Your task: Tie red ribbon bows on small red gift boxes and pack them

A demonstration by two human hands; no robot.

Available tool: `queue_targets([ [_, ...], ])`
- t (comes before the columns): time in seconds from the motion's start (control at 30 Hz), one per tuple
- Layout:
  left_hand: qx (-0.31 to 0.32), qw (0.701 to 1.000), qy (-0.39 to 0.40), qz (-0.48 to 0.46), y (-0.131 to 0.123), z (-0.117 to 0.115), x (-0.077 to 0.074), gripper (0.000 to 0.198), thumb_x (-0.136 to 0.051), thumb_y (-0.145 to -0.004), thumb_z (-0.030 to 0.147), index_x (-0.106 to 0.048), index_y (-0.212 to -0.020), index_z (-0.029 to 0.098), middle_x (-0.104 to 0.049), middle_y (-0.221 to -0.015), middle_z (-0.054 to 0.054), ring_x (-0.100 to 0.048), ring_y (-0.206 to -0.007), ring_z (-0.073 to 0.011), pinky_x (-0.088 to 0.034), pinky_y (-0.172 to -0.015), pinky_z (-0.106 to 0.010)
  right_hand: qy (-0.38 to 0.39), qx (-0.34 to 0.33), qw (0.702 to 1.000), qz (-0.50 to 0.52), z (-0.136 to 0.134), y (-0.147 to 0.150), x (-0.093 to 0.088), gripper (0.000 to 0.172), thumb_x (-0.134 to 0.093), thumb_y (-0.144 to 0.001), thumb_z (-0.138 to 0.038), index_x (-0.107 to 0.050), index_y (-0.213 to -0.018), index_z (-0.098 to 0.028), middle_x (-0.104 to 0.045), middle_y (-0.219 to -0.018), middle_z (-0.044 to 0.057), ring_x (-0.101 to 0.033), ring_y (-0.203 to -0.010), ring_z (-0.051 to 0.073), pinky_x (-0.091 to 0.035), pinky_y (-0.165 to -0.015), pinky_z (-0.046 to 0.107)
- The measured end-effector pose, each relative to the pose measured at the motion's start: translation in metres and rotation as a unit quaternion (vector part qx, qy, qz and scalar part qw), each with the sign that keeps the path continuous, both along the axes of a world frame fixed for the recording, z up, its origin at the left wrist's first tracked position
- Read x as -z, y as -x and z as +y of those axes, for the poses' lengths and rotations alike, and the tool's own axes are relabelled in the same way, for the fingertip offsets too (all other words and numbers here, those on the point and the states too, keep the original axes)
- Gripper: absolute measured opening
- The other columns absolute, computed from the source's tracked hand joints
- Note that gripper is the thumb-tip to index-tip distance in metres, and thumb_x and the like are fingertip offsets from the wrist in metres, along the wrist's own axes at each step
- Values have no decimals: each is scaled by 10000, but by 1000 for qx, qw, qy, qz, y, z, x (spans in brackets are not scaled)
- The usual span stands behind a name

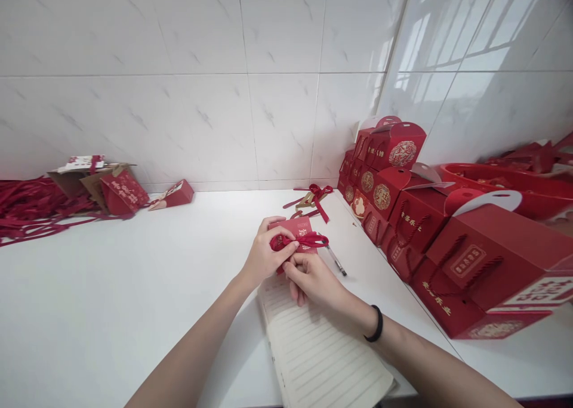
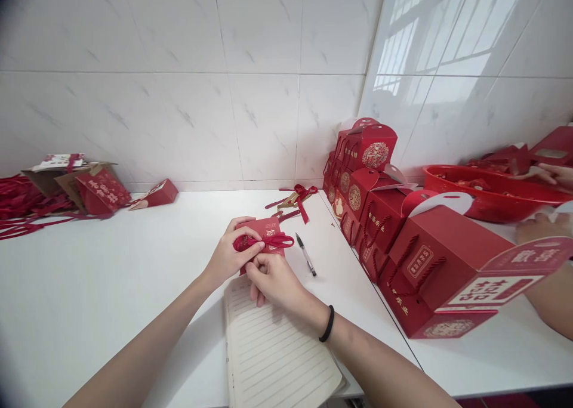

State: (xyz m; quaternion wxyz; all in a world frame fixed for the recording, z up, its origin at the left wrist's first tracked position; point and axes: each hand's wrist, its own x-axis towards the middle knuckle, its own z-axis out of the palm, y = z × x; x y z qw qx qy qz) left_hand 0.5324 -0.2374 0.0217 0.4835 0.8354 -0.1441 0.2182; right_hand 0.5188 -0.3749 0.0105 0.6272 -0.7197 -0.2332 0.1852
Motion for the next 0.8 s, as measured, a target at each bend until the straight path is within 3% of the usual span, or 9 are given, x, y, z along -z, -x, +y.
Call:
queue_targets([
  [0.63,8,1000,-6,-6,0,1,1,32,-603,-751,219,-625,-731,209,-484,-1194,-50,-512,-1123,-214,-420,-987,-391,11,-11,1000,-11,1,3,0,324,-484,-853,-354,-388,-593,-187,-555,-457,-32,-467,-326,63,-346,-331,139],
  [0.8,-10,999,1,-35,0,-2,4,22,-643,-718,185,-631,-716,204,-504,-1142,-63,-506,-1135,-222,-388,-1040,-419,26,-15,999,-26,0,4,3,392,-486,-822,-506,-407,-602,-192,-554,-453,-16,-470,-322,80,-325,-319,153],
])
